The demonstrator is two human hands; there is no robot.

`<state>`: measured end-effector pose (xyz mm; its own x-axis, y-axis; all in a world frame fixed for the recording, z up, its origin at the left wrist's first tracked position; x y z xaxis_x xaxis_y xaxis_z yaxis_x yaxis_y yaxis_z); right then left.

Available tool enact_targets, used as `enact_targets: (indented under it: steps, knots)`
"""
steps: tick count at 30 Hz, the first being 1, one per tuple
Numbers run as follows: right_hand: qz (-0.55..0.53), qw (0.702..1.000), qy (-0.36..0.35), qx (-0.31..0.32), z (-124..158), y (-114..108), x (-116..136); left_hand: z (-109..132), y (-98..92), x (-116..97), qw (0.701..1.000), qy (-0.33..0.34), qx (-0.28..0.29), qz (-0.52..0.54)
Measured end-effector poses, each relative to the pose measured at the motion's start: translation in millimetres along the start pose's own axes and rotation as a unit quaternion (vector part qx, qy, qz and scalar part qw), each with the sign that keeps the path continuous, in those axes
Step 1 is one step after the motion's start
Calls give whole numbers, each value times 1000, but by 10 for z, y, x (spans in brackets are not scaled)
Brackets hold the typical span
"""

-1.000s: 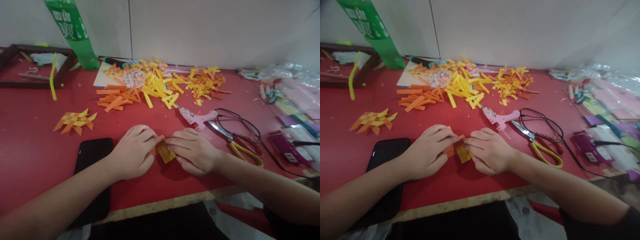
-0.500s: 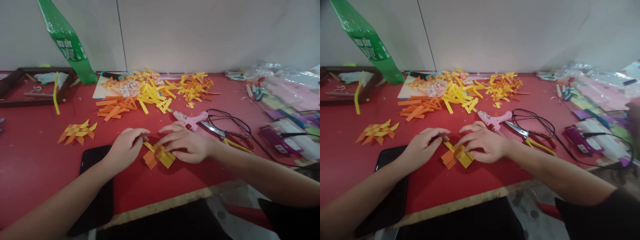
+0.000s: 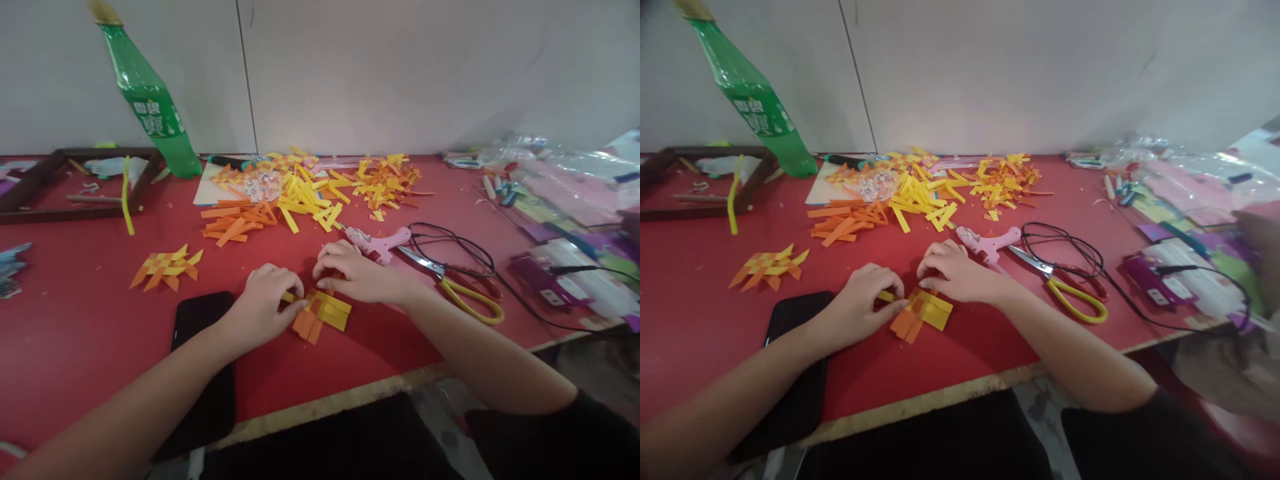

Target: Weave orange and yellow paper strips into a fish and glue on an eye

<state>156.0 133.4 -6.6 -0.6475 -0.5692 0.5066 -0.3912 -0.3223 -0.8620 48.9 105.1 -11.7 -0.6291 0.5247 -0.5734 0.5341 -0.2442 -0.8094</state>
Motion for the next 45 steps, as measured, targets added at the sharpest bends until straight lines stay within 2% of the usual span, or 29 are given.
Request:
enact_targets:
  steps: [2,4,6,8,10,13,17,18,20,22,25,27,32,34,37,39,41,43,45]
  knots:
    - [-37,994,0,-103,51,-188,-12,-5,-52,22,998,-22,-17,52]
    - [-86,972,34,-215,161,-381,-109,7,-143,110,989,-63,-65,118]
    - [-143,949,87,-268,251,-436,-243,43,-250,221,970,-103,-131,179]
    - [-218,937,126,-244,248,-326,-323,74,-316,300,945,-122,-181,243]
    - [-316,921,139,-181,187,-122,-321,77,-313,346,917,-129,-198,321]
    - [-457,864,160,-137,135,124,-305,73,-278,377,877,-137,-206,411]
    - [-595,771,189,-127,121,317,-302,89,-249,382,856,-143,-208,451]
    - [-617,755,188,-121,115,346,-290,89,-236,376,855,-144,-202,455]
    - [-635,740,183,-124,108,354,-288,79,-206,357,847,-149,-186,474]
    - [-632,742,172,-142,107,317,-307,65,-154,354,816,-169,-169,526]
    - [-622,751,138,-172,108,236,-308,72,-32,368,741,-229,-144,615]
    - [-604,767,114,-187,119,170,-283,79,19,341,722,-251,-123,632]
    - [-511,839,67,-175,141,32,-113,75,137,179,750,-228,-25,621]
    - [-469,867,52,-162,141,6,-37,86,185,171,764,-225,-4,605]
    - [-422,891,38,-163,150,-6,13,93,271,187,775,-230,19,589]
    - [-371,905,23,-208,191,-81,17,85,287,215,784,-231,15,576]
    - [-276,918,-13,-285,284,-241,77,75,246,272,804,-234,-11,546]
    - [-144,921,-75,-355,406,-399,259,76,193,337,819,-245,-41,518]
    - [-16,915,-140,-379,483,-446,495,78,156,372,822,-251,-59,508]
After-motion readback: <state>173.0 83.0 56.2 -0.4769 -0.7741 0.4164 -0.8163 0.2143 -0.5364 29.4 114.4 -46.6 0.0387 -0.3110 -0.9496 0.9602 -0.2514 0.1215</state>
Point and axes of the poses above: each hand's wrist, its own z-axis away from the middle knuckle, its own y-axis out of the palm, x = y × z, the point moved 10 cm from there along -z, towards the middle knuckle
